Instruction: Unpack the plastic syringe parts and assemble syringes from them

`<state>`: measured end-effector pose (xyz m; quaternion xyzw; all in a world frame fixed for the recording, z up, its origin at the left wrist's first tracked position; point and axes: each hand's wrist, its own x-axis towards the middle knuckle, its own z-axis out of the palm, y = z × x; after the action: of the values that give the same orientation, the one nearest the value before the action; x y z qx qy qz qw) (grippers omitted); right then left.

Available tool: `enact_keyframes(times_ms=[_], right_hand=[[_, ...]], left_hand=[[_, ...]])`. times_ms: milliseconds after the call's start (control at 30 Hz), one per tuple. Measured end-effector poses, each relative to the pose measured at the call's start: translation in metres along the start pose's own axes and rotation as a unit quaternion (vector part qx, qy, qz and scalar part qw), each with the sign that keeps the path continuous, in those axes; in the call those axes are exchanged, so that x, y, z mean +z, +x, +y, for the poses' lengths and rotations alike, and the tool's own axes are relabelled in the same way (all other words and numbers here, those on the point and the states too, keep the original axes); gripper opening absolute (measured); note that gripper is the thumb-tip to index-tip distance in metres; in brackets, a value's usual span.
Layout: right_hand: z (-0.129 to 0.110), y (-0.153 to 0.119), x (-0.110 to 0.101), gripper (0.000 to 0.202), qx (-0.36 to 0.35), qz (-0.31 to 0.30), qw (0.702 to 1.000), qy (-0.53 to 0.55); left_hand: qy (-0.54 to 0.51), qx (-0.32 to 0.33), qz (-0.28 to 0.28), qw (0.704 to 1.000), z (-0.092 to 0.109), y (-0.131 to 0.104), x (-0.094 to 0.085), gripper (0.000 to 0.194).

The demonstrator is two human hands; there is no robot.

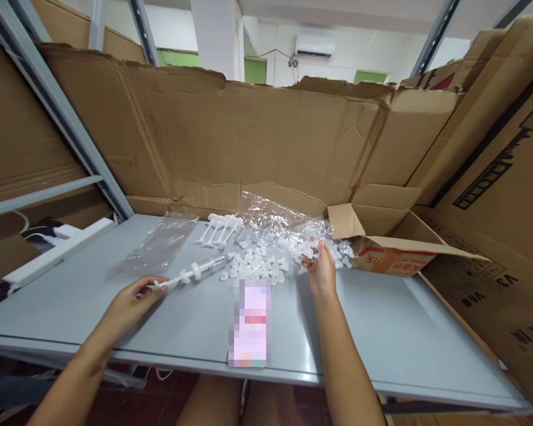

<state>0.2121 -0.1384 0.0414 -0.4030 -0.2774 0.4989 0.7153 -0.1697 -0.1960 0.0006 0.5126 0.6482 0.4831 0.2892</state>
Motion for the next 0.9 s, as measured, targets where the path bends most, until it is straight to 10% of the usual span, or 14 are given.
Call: enact_keyframes(times_ms=[167, 367, 567, 900], right_hand=[[0.002, 0.0, 0.0, 0.033, -0.002, -0.007, 1.0, -0.012], [0.002, -0.001, 0.0, 0.035, -0.004, -0.021, 0.999, -0.034], [0.001, -0.004, 0.003, 0.037, -0.016, -0.04, 0.998, -0.045], [-0.004, -0.011, 0.009, 0.037, -0.044, -0.097, 0.993, -0.044]], left_hand=[[0.139, 0.038, -0.084, 0.986, -0.002, 0.003, 0.012, 0.04], [0.164, 0.122, -0.004, 0.979, 0.03, 0.01, 0.033, 0.037], [-0.03, 0.194, -0.006, 0.98, 0.085, 0.033, 0.066, 0.028], [-0.314, 0.034, -0.094, 0.944, 0.12, 0.072, 0.133, 0.03]])
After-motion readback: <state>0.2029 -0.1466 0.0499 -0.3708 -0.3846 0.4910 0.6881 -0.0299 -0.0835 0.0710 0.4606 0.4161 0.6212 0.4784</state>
